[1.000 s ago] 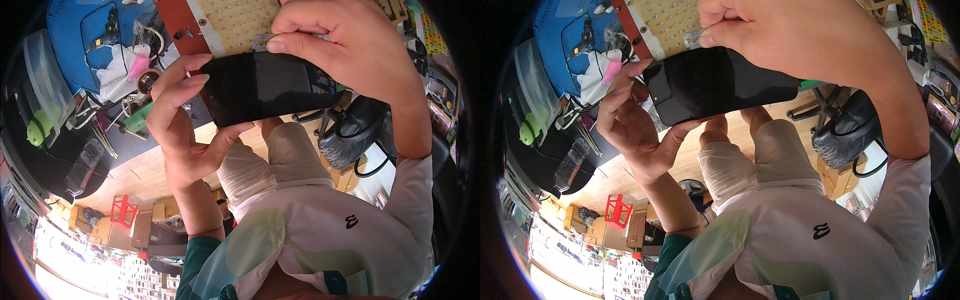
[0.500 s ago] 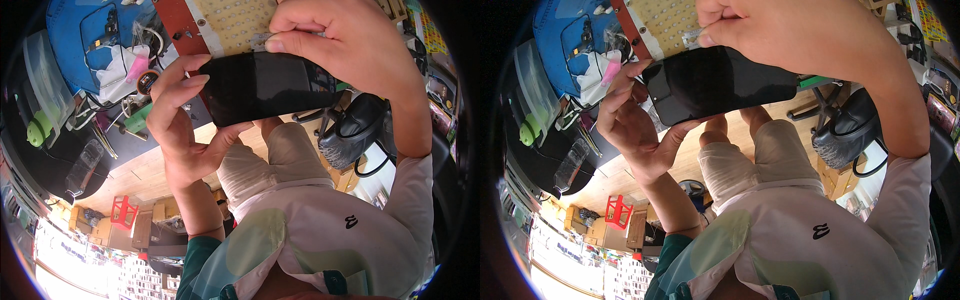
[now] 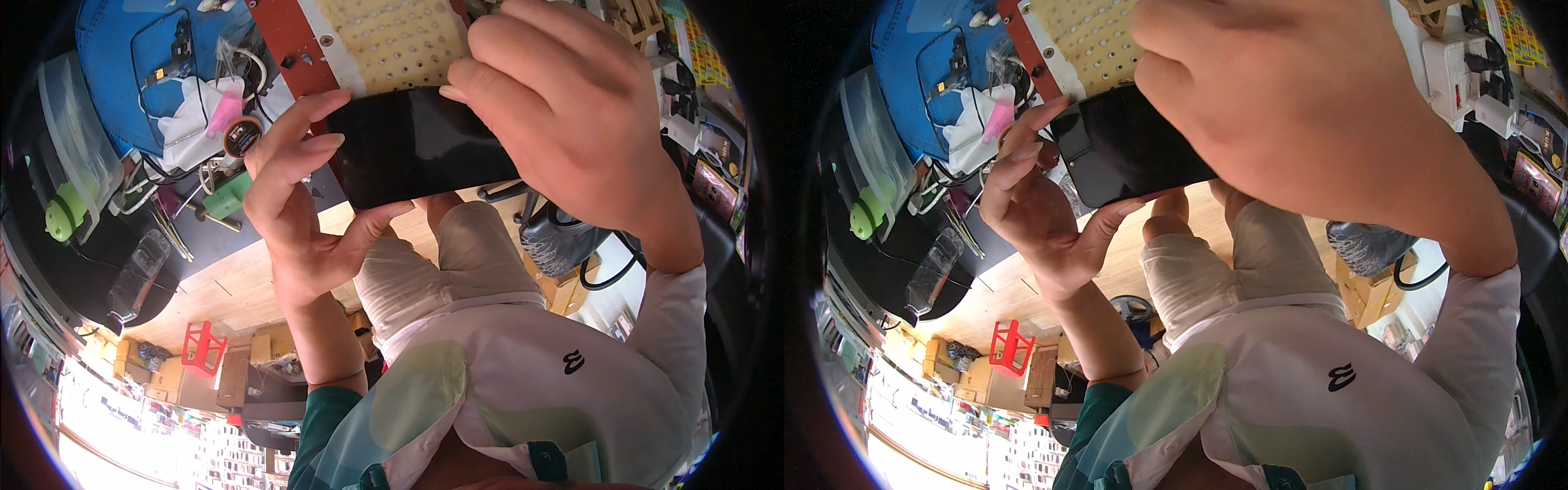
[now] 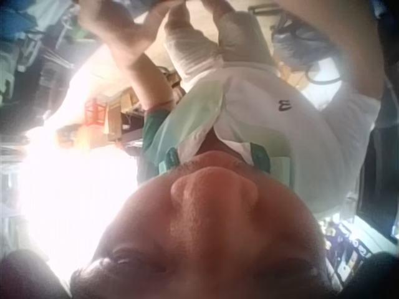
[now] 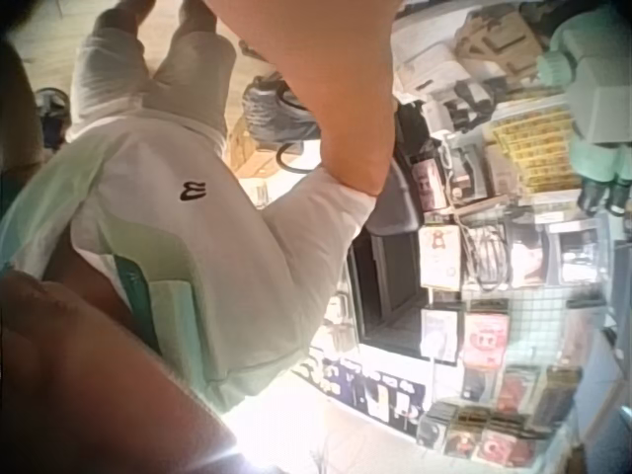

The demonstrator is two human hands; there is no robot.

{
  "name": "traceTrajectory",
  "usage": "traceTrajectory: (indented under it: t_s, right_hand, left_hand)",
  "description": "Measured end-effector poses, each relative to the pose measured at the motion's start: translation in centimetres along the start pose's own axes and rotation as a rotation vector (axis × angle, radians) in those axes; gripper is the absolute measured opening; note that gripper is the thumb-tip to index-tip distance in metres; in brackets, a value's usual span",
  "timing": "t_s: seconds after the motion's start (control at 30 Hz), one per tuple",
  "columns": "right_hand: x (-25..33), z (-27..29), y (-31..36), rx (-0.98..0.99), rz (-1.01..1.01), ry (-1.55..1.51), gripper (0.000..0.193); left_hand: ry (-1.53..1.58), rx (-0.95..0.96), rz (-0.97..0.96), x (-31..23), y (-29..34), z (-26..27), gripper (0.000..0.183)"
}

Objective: The person handles a small electronic device, peels a protective film from its screen, and manipulates a small circuit board with wires. They also retrieve a plastic bottle and a small packet from a drawer, then return to the workbench to continue handling the components.

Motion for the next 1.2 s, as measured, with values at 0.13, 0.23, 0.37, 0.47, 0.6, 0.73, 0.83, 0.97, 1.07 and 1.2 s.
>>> traceTrajectory:
  t_s: [0.13,0.23,0.37,0.47,0.6,0.73,0.83,0.97,1.07,1.2]
  right_hand:
    - [-0.4,0.5,-0.3,0.151,0.077,-0.067,0.019]
    - [-0.7,0.7,0.1,0.246,0.101,-0.115,0.018]
    - [-0.6,0.8,-0.3,0.263,0.039,-0.037,0.017]
    - [-0.5,0.7,-0.4,0.295,0.06,0.014,0.016]
    - [-1.2,0.7,0.3,0.188,0.054,-0.106,0.015]
    - [-1.1,0.8,0.1,0.214,0.018,-0.151,0.017]
    - [-2.0,0.3,1.1,0.115,-0.003,-0.254,0.017]
    - [-3.1,0.0,0.4,0.165,-0.065,-0.406,0.017]
    - [-3.8,-0.6,0.5,0.281,-0.182,-0.483,0.016]
    - [-4.2,-1.0,0.7,0.361,-0.33,-0.524,0.014]
  left_hand:
    - [-0.01,0.03,-0.008,-0.1,0.0,0.4,0.082]
    - [-0.004,0.024,-0.013,-0.1,0.1,1.0,0.082]
    - [-0.047,0.068,-0.003,-0.4,-0.1,1.3,0.085]
    - [-0.039,0.064,-0.002,-0.3,0.0,1.3,0.086]
    - [-0.011,0.051,0.003,-0.3,0.2,1.3,0.087]
    - [-0.015,0.045,0.013,-0.5,0.2,1.2,0.087]
    - [-0.013,0.051,0.018,-0.4,0.1,1.1,0.087]
    - [-0.019,0.052,0.02,-0.4,0.2,1.2,0.087]
    - [-0.031,0.046,0.019,-0.5,0.2,1.2,0.087]
    - [-0.04,0.039,0.017,-0.6,0.2,1.1,0.087]
Point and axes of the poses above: each hand's wrist, its own y-axis away from the middle knuckle, its own z-axis out of the back of the hand, x = y × z, the point moved 6 cm from there along -y, towards the middle knuckle
